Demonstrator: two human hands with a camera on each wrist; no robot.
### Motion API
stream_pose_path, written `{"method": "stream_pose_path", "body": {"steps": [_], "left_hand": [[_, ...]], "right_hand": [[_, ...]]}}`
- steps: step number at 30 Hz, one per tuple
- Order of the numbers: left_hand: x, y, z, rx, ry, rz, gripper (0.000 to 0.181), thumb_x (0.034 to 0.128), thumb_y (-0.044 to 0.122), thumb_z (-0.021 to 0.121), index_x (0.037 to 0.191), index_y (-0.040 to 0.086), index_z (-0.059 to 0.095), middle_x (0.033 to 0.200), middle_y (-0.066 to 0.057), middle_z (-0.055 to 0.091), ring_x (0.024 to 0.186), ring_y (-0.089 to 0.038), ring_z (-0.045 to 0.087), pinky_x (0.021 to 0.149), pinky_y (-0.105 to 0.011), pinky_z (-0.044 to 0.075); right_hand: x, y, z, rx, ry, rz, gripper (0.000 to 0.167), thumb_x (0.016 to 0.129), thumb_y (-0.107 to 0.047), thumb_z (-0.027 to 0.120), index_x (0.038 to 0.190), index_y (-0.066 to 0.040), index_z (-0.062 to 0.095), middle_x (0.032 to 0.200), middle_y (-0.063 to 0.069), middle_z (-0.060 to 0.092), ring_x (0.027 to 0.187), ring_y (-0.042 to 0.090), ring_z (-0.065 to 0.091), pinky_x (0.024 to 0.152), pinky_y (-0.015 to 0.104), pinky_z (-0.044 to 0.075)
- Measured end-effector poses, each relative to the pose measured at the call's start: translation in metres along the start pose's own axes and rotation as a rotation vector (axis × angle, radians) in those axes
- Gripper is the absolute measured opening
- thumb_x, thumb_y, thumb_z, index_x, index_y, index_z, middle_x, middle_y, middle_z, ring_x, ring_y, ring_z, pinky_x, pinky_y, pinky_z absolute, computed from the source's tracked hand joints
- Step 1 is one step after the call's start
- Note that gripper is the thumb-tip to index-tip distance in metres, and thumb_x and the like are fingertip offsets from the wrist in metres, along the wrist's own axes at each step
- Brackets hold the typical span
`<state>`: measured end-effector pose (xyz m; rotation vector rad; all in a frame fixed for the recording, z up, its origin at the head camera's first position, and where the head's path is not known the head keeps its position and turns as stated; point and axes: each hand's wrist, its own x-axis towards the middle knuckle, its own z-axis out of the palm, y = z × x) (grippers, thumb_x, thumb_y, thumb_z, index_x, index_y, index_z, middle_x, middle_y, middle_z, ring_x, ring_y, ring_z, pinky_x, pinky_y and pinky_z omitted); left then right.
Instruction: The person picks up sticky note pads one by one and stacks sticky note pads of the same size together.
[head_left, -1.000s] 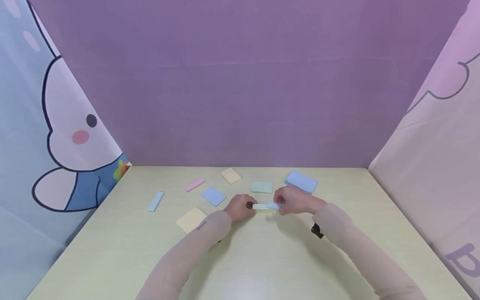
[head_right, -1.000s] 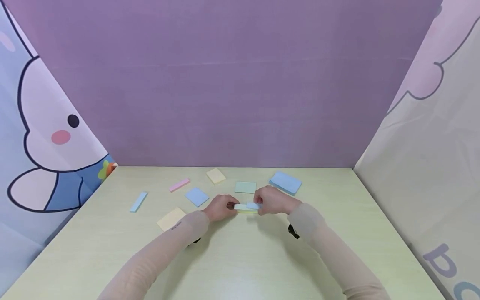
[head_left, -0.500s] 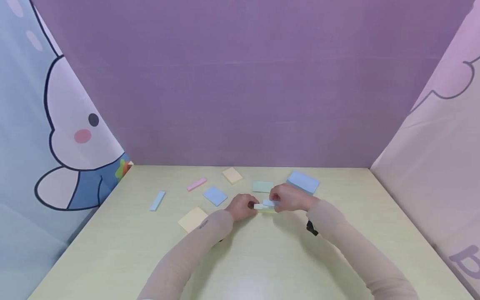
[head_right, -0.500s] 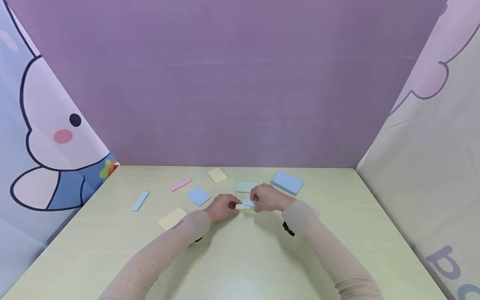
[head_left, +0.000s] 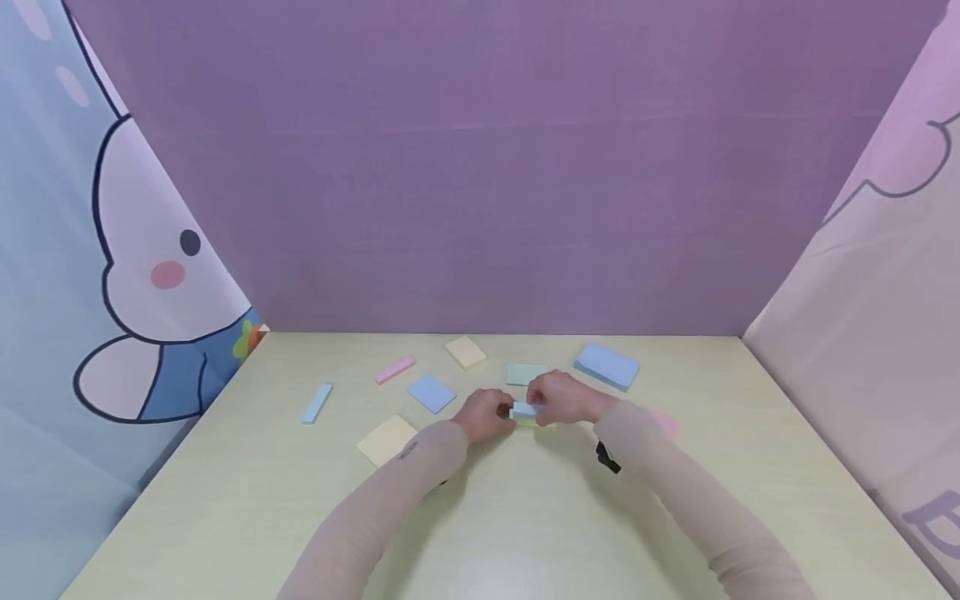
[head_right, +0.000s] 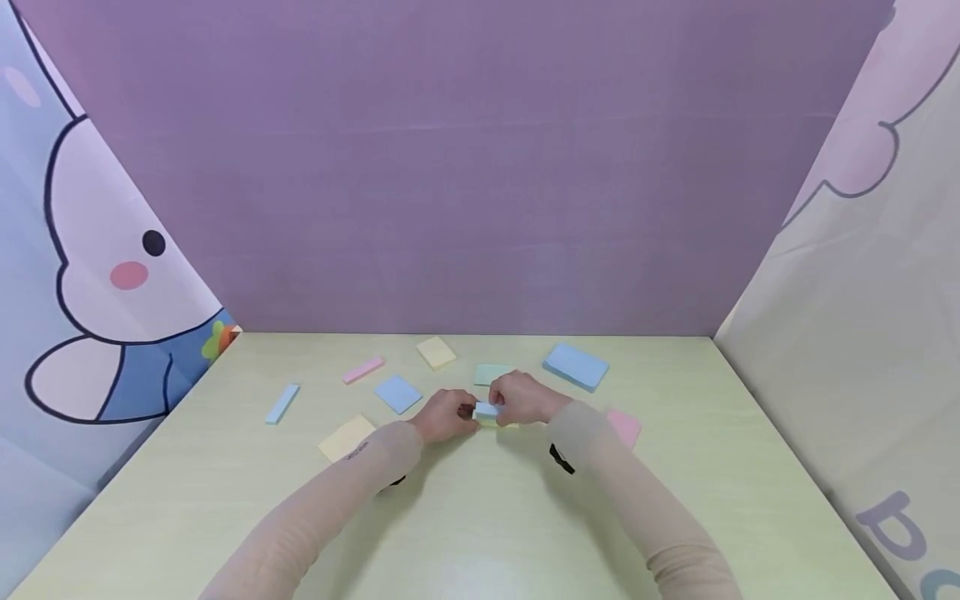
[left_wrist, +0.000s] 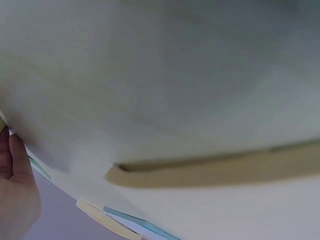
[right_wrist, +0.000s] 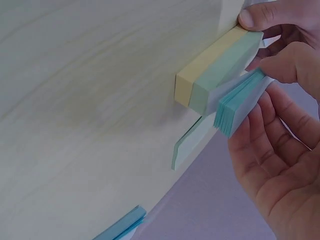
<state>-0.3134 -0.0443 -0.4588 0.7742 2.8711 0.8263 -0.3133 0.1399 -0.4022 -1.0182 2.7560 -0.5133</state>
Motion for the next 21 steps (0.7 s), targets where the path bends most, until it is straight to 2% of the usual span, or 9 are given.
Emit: {"method": "stream_pose_path", "body": {"steps": [9,21], "left_hand": [[0.0,0.0,0.002,-0.018,0.006,-0.001,0.027,0.0755,0.015,0.072,0.101,0.007,0.068,0.088,-0.002,0.067,0.08,-0.012,0.058,0.077,-0.025,0.045],[0.001,-0.004,0.002,-0.028,0.013,0.001,0.025,0.0752,0.015,0.072,0.099,0.009,0.069,0.087,0.0,0.066,0.079,-0.01,0.056,0.076,-0.024,0.045]], "right_hand": [[0.006,0.002,0.009,0.008,-0.022,0.056,0.015,0.07,-0.004,0.071,0.081,-0.012,0.065,0.078,-0.005,0.059,0.071,0.013,0.049,0.069,0.03,0.044],[0.012,0.0,0.012,-0.016,-0.025,0.036,0.017,0.07,-0.004,0.072,0.084,-0.01,0.065,0.08,-0.004,0.06,0.072,0.013,0.05,0.07,0.03,0.045]]}}
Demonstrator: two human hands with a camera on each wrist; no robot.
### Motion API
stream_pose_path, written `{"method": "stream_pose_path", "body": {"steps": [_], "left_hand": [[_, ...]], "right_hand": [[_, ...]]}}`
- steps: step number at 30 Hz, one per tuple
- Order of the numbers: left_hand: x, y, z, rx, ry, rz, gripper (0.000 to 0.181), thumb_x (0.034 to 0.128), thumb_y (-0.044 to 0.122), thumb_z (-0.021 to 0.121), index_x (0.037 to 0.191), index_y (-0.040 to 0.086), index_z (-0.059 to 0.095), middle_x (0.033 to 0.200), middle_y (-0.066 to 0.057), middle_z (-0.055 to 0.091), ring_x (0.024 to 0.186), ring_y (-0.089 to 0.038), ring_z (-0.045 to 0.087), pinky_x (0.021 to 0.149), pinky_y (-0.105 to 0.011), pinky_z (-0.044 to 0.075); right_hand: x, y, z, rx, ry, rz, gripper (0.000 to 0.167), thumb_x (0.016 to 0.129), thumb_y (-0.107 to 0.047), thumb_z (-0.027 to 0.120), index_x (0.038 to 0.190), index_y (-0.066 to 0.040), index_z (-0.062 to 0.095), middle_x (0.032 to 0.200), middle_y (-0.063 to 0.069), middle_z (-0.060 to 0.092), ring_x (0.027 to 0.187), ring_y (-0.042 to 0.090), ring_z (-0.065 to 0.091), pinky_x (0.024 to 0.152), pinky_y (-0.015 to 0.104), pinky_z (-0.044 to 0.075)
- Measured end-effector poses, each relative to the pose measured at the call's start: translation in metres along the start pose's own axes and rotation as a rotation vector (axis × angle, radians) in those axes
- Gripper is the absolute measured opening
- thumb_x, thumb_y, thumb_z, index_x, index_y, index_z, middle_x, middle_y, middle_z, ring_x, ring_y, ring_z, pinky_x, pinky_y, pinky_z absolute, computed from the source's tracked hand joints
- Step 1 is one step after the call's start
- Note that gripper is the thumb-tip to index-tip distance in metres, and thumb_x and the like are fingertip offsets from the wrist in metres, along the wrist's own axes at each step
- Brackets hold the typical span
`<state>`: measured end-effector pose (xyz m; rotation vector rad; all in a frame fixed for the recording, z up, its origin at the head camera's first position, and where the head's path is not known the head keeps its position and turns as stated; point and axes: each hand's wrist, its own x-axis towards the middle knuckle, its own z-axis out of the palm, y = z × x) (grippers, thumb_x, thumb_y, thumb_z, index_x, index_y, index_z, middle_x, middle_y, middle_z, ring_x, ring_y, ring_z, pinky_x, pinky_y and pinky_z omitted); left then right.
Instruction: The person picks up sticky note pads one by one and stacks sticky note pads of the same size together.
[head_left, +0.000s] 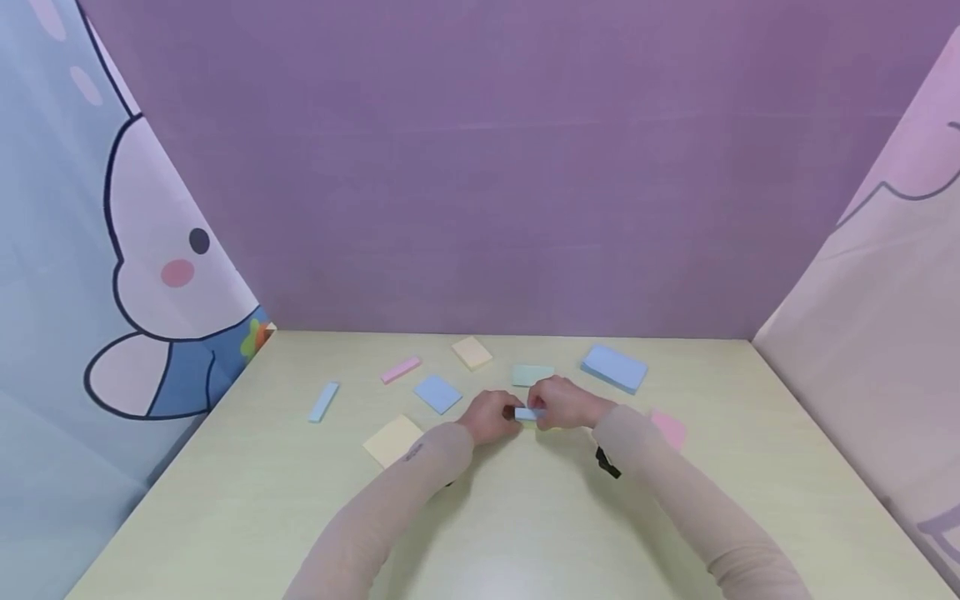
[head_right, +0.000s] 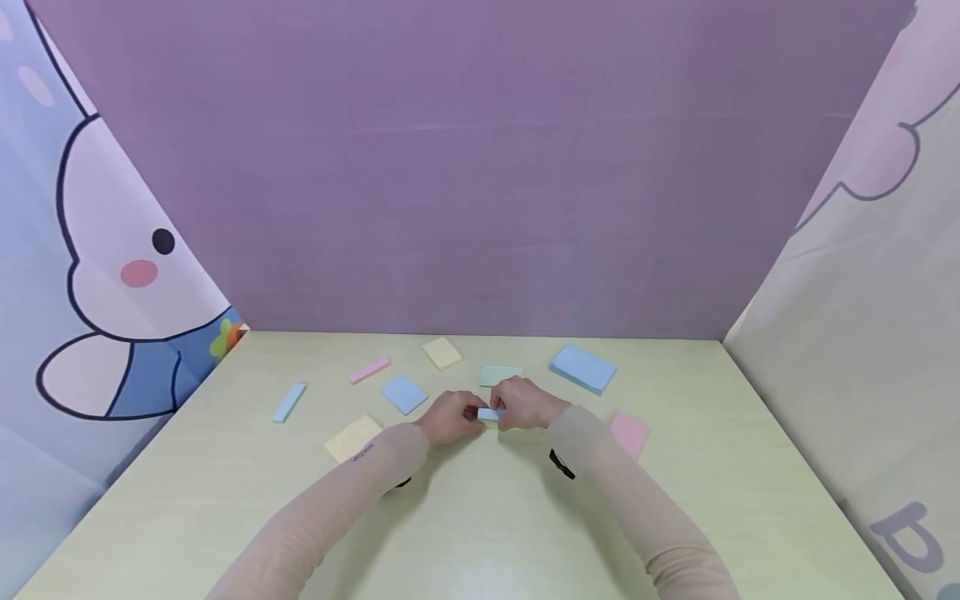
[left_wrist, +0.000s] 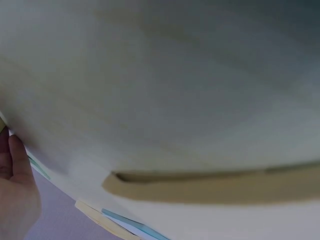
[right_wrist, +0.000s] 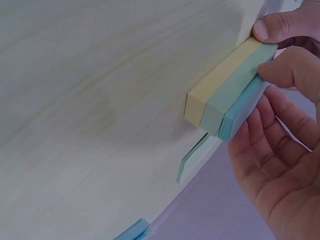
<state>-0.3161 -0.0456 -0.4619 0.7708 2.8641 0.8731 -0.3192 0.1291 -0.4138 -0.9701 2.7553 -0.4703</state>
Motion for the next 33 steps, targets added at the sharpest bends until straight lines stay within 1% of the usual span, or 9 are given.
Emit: {"method": "stream_pose_path", "body": {"steps": [12,25,29,33], "left_hand": [[0.0007,0.0002,0.0019,-0.015,-0.012,-0.03,0.023,0.0765,0.014,0.072,0.099,0.01,0.07,0.09,0.001,0.067,0.08,-0.008,0.055,0.077,-0.024,0.045],[-0.0005,0.0031,-0.0008,-0.015,-0.017,-0.039,0.023,0.0768,0.015,0.072,0.099,0.012,0.069,0.089,0.001,0.066,0.08,-0.008,0.056,0.077,-0.023,0.044],[-0.0013,0.0033,-0.0012,-0.022,-0.014,-0.038,0.023,0.0766,0.014,0.072,0.099,0.012,0.07,0.09,0.001,0.066,0.08,-0.008,0.056,0.076,-0.024,0.045],[-0.0017,0.0038,-0.002,-0.024,-0.013,-0.039,0.023,0.0769,0.014,0.072,0.099,0.012,0.069,0.091,0.001,0.066,0.081,-0.009,0.057,0.077,-0.024,0.045]], "right_hand": [[0.0003,0.0005,0.0017,0.007,-0.008,0.013,0.016,0.071,-0.004,0.072,0.085,-0.01,0.065,0.082,-0.003,0.061,0.074,0.012,0.052,0.072,0.031,0.046],[-0.0004,-0.0003,0.001,-0.001,-0.013,0.025,0.017,0.072,-0.005,0.072,0.088,-0.01,0.066,0.085,-0.002,0.062,0.077,0.013,0.052,0.075,0.032,0.046],[-0.0006,-0.0006,0.0007,0.001,-0.009,0.015,0.017,0.071,-0.004,0.071,0.087,-0.009,0.066,0.084,-0.001,0.062,0.076,0.013,0.052,0.074,0.032,0.046],[-0.0005,-0.001,0.0005,0.006,-0.009,0.023,0.017,0.07,-0.002,0.071,0.086,-0.008,0.065,0.083,-0.001,0.062,0.075,0.014,0.052,0.073,0.033,0.046]]}}
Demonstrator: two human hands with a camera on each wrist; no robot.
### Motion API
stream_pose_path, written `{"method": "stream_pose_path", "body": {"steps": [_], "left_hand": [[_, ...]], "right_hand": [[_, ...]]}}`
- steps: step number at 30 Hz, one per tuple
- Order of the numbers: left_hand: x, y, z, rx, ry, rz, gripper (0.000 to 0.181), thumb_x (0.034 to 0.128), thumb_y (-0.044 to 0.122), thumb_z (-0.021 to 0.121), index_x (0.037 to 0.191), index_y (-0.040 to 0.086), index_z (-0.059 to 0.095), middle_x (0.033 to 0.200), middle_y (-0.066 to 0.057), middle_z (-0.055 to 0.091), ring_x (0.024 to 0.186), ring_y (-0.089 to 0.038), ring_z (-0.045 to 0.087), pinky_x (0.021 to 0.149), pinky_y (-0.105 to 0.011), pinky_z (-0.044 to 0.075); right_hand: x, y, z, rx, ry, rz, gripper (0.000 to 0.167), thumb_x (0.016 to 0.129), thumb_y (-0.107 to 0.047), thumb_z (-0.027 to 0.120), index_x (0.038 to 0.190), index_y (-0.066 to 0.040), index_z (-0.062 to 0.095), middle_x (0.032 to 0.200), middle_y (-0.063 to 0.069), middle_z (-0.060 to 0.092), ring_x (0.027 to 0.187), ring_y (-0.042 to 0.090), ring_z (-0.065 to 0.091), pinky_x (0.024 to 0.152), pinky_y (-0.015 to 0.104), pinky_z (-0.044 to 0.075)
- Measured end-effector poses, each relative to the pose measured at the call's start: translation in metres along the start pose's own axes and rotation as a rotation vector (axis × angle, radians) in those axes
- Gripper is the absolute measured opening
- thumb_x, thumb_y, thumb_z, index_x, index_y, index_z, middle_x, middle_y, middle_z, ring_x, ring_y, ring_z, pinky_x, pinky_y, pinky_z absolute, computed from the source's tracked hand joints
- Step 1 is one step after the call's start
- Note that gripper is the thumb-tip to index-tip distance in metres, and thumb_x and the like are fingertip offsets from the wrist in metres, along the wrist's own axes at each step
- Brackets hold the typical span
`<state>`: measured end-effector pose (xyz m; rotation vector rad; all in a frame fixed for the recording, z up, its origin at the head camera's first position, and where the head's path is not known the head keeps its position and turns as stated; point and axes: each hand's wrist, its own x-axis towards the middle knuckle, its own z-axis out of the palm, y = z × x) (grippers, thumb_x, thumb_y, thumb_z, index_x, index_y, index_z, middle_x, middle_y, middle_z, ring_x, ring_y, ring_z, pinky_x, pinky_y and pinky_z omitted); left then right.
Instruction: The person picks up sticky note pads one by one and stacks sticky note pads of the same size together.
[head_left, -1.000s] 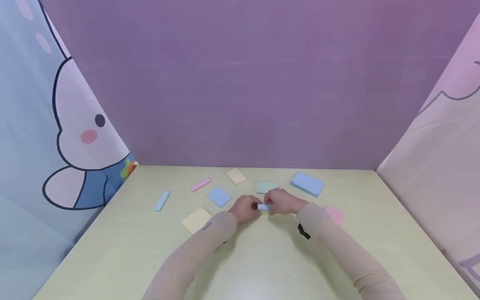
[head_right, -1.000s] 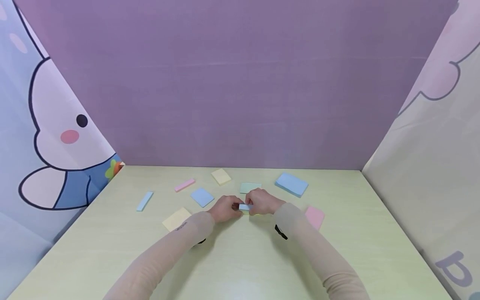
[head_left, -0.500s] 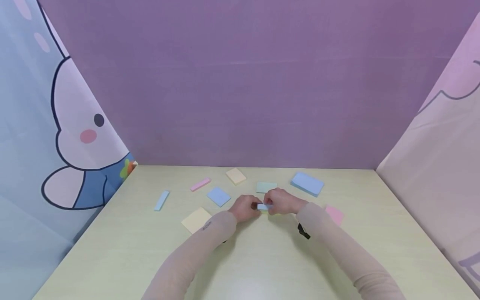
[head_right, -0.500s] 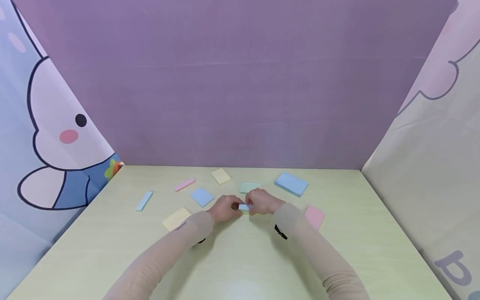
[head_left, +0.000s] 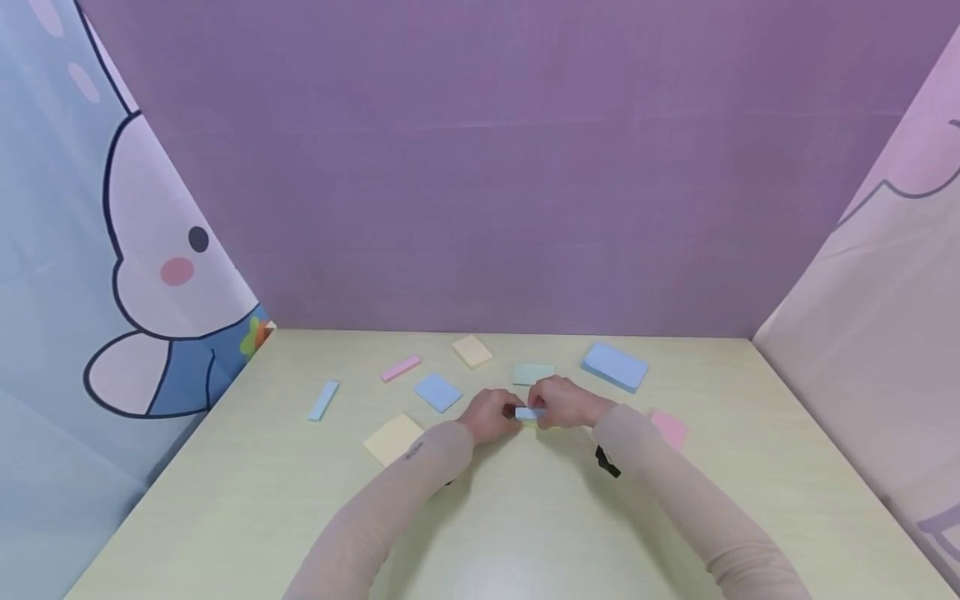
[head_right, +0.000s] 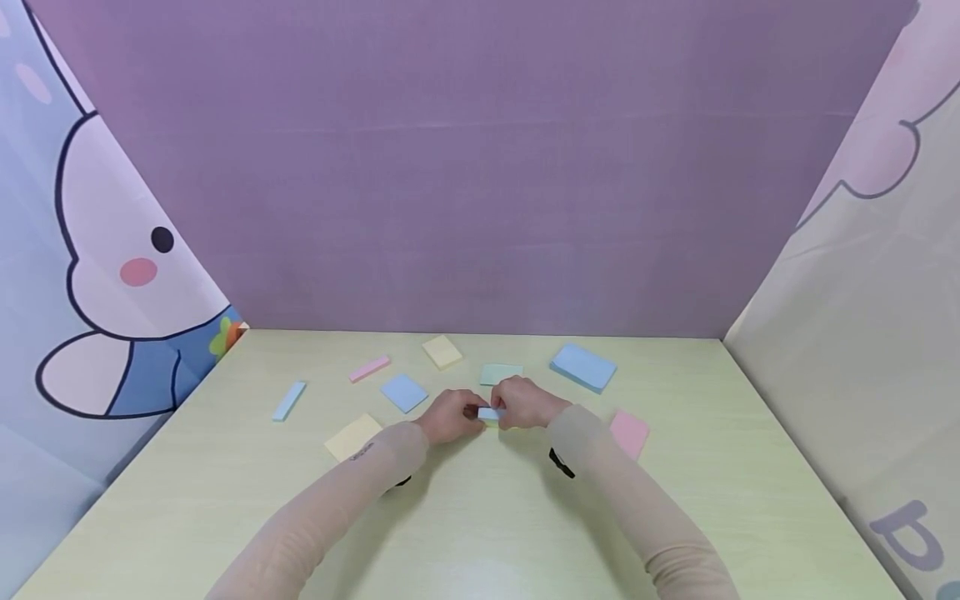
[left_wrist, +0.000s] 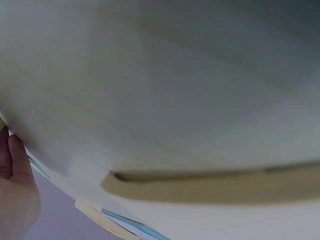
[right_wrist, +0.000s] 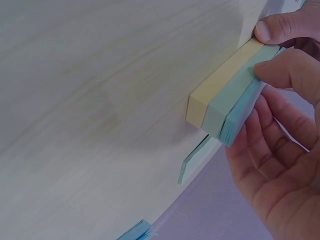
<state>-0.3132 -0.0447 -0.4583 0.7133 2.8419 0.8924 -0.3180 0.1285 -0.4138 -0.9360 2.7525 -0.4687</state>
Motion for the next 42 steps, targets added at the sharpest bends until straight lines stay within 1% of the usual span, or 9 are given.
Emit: {"method": "stream_pose_path", "body": {"steps": [10,14,21,31,33,36,42], "left_hand": [[-0.001,0.0024,-0.001,0.01,-0.006,-0.016,0.022,0.0779,0.014,0.071,0.1,0.011,0.069,0.09,0.001,0.066,0.08,-0.009,0.055,0.078,-0.024,0.045],[-0.0013,0.0019,-0.0006,0.014,-0.006,-0.011,0.022,0.0781,0.014,0.071,0.1,0.011,0.069,0.09,0.001,0.066,0.08,-0.009,0.055,0.078,-0.024,0.044],[-0.0012,-0.0003,0.0006,0.027,0.015,0.026,0.02,0.0768,0.012,0.071,0.097,0.01,0.07,0.086,0.001,0.066,0.076,-0.008,0.055,0.073,-0.022,0.044],[-0.0008,0.0005,-0.0002,0.029,0.011,0.019,0.021,0.0767,0.012,0.071,0.098,0.01,0.07,0.088,0.0,0.066,0.078,-0.009,0.056,0.075,-0.023,0.045],[-0.0002,0.0004,0.0004,0.027,0.008,0.009,0.022,0.0772,0.013,0.071,0.099,0.011,0.07,0.089,0.0,0.067,0.08,-0.009,0.057,0.076,-0.024,0.045],[0.0005,-0.0008,0.0013,0.025,0.009,0.011,0.023,0.0773,0.013,0.071,0.1,0.011,0.07,0.089,0.0,0.067,0.08,-0.01,0.057,0.076,-0.024,0.045],[0.0017,-0.0019,0.0013,0.028,0.012,0.011,0.023,0.0766,0.014,0.071,0.1,0.011,0.069,0.089,0.0,0.067,0.08,-0.009,0.057,0.076,-0.024,0.045]], "right_hand": [[0.0014,-0.0007,0.0,0.009,-0.014,0.029,0.018,0.071,-0.003,0.072,0.087,-0.009,0.066,0.086,0.0,0.063,0.078,0.014,0.053,0.076,0.033,0.047],[0.0019,0.0005,0.0011,0.018,-0.016,0.023,0.018,0.071,-0.003,0.072,0.087,-0.008,0.066,0.086,0.0,0.063,0.078,0.014,0.054,0.076,0.033,0.047],[0.0027,0.0032,0.0029,0.008,-0.006,0.02,0.017,0.071,-0.002,0.07,0.085,-0.01,0.066,0.084,-0.002,0.063,0.077,0.013,0.054,0.073,0.032,0.047],[0.0028,0.0035,0.0028,0.011,-0.013,0.024,0.017,0.072,-0.003,0.069,0.086,-0.011,0.066,0.083,-0.003,0.063,0.074,0.012,0.053,0.071,0.03,0.047],[0.0024,0.0036,0.0029,0.017,-0.014,0.024,0.018,0.072,-0.003,0.069,0.087,-0.011,0.066,0.084,-0.003,0.063,0.075,0.012,0.053,0.071,0.03,0.047],[0.0015,0.0029,0.0027,0.02,-0.017,0.025,0.019,0.072,-0.004,0.07,0.09,-0.011,0.067,0.086,-0.002,0.063,0.075,0.012,0.053,0.071,0.03,0.047],[-0.0017,0.0039,0.0002,-0.001,-0.016,0.006,0.031,0.071,-0.007,0.072,0.102,-0.005,0.065,0.096,0.005,0.062,0.085,0.017,0.055,0.076,0.034,0.047]]}}
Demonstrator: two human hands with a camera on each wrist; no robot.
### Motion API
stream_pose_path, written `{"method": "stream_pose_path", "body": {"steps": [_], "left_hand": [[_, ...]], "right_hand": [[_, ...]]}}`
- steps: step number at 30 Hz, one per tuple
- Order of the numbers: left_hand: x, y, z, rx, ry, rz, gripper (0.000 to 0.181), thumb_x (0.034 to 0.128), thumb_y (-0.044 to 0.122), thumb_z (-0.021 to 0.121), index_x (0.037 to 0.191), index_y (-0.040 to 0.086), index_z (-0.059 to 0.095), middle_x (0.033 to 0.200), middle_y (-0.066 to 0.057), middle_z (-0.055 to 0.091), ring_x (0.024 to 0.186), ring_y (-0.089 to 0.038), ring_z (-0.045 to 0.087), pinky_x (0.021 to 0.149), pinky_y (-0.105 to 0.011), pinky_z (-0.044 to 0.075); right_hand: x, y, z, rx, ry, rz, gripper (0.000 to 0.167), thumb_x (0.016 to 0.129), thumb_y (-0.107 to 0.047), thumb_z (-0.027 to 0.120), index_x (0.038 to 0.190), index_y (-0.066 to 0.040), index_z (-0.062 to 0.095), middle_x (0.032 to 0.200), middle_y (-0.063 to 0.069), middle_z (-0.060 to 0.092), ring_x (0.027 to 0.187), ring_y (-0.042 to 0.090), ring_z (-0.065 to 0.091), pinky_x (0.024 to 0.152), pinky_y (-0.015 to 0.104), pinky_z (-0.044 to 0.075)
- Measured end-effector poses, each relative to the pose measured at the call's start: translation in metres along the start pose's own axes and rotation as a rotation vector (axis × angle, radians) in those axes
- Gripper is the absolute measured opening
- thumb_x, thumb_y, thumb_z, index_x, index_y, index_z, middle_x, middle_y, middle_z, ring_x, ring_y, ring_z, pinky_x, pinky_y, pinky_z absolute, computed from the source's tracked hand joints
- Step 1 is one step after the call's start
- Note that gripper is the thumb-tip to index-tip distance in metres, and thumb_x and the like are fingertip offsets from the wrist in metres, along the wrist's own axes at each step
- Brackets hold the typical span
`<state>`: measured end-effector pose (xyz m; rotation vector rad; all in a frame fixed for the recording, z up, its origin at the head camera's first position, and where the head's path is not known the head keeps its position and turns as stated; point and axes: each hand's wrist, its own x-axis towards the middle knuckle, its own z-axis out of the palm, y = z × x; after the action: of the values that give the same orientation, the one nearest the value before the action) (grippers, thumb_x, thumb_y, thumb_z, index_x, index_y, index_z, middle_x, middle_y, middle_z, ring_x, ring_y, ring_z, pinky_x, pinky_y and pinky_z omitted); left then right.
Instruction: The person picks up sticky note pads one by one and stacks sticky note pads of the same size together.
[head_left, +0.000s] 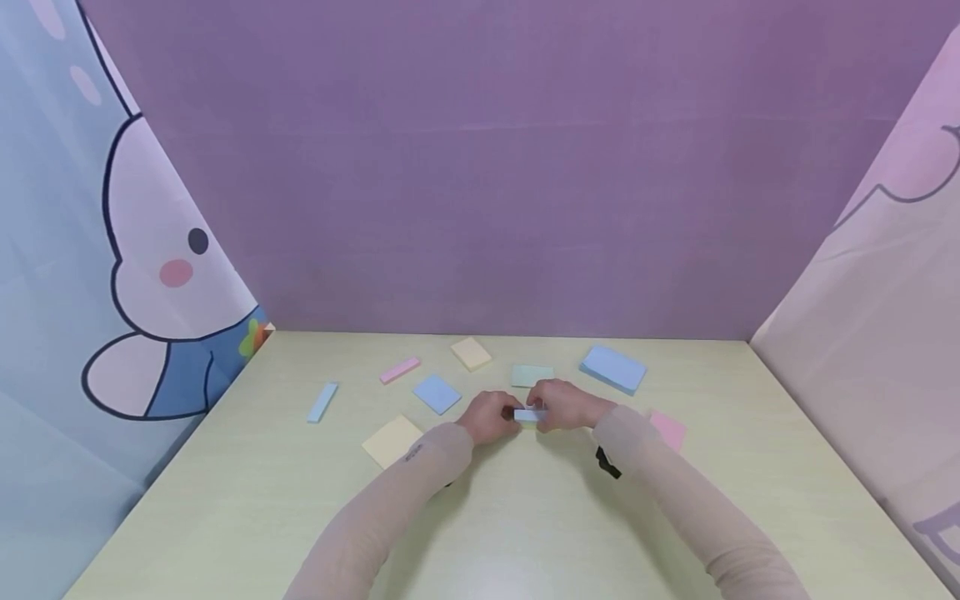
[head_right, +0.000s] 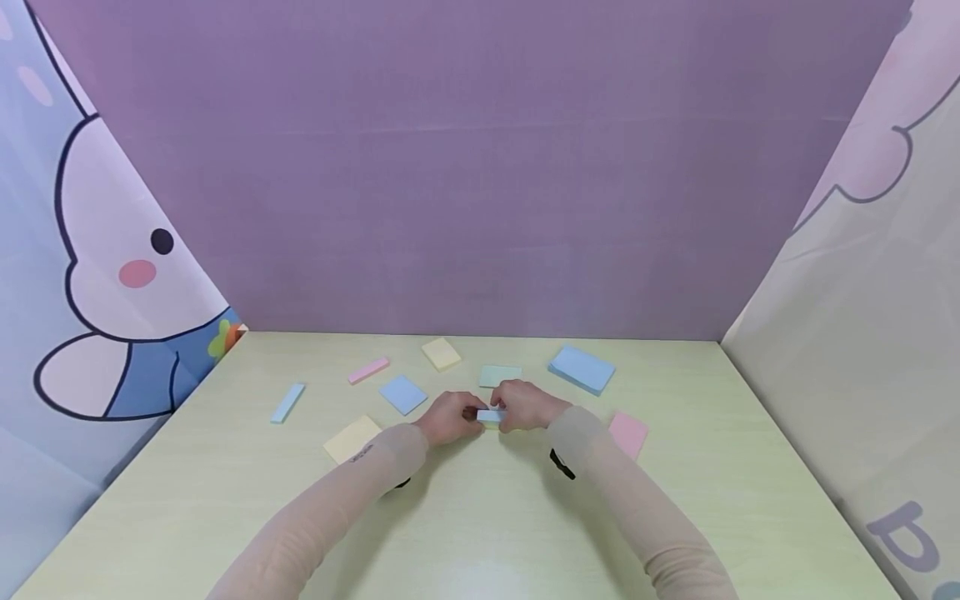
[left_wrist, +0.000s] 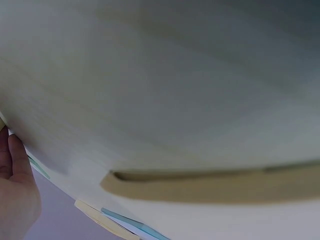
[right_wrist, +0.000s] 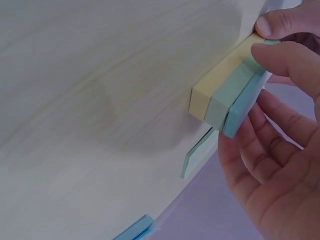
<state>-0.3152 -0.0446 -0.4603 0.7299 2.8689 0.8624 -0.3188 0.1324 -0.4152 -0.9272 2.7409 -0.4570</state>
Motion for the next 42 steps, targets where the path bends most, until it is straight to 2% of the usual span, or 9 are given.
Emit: {"method": "stream_pose_path", "body": {"steps": [3,7,11,17,28,42], "left_hand": [[0.001,0.0,0.001,0.007,-0.003,0.0,0.023,0.0767,0.013,0.071,0.1,0.011,0.07,0.089,0.001,0.067,0.08,-0.009,0.057,0.076,-0.024,0.045],[0.001,0.0,0.002,0.007,-0.001,0.0,0.022,0.0773,0.014,0.071,0.1,0.012,0.07,0.089,0.002,0.066,0.078,-0.008,0.055,0.075,-0.023,0.045],[0.001,-0.001,0.003,-0.002,0.0,-0.007,0.022,0.0776,0.014,0.07,0.099,0.012,0.07,0.09,0.002,0.066,0.078,-0.008,0.054,0.075,-0.023,0.045],[0.001,-0.001,0.003,-0.003,-0.002,-0.009,0.023,0.0776,0.014,0.07,0.1,0.012,0.07,0.092,0.0,0.067,0.08,-0.009,0.055,0.076,-0.024,0.045],[0.0,-0.002,0.004,-0.012,-0.005,-0.03,0.023,0.0782,0.013,0.07,0.101,0.012,0.069,0.092,0.001,0.066,0.08,-0.009,0.054,0.077,-0.025,0.045],[0.0,-0.003,0.003,-0.022,-0.007,-0.015,0.023,0.0782,0.014,0.07,0.101,0.012,0.069,0.092,0.0,0.066,0.081,-0.009,0.056,0.076,-0.025,0.046]], "right_hand": [[-0.003,0.003,-0.001,-0.019,-0.002,0.002,0.034,0.071,-0.006,0.072,0.104,-0.004,0.065,0.098,0.006,0.061,0.087,0.018,0.055,0.078,0.035,0.047],[-0.007,0.008,-0.002,-0.026,-0.013,0.013,0.028,0.071,-0.003,0.071,0.099,-0.004,0.067,0.094,0.005,0.063,0.084,0.017,0.055,0.077,0.034,0.046],[-0.01,0.014,0.0,0.0,-0.021,0.029,0.024,0.07,-0.001,0.07,0.093,-0.005,0.067,0.089,0.002,0.064,0.079,0.015,0.053,0.075,0.033,0.046],[-0.011,0.021,0.005,0.059,-0.01,0.058,0.022,0.071,-0.008,0.073,0.093,-0.007,0.067,0.087,-0.001,0.064,0.078,0.012,0.052,0.076,0.033,0.045],[-0.013,0.023,0.01,0.095,0.014,0.061,0.019,0.074,-0.007,0.072,0.092,-0.006,0.067,0.085,0.0,0.065,0.074,0.012,0.052,0.073,0.031,0.045],[-0.013,0.024,0.01,0.116,0.012,0.075,0.018,0.076,-0.008,0.071,0.094,-0.004,0.067,0.087,0.002,0.066,0.076,0.012,0.053,0.073,0.031,0.046]]}}
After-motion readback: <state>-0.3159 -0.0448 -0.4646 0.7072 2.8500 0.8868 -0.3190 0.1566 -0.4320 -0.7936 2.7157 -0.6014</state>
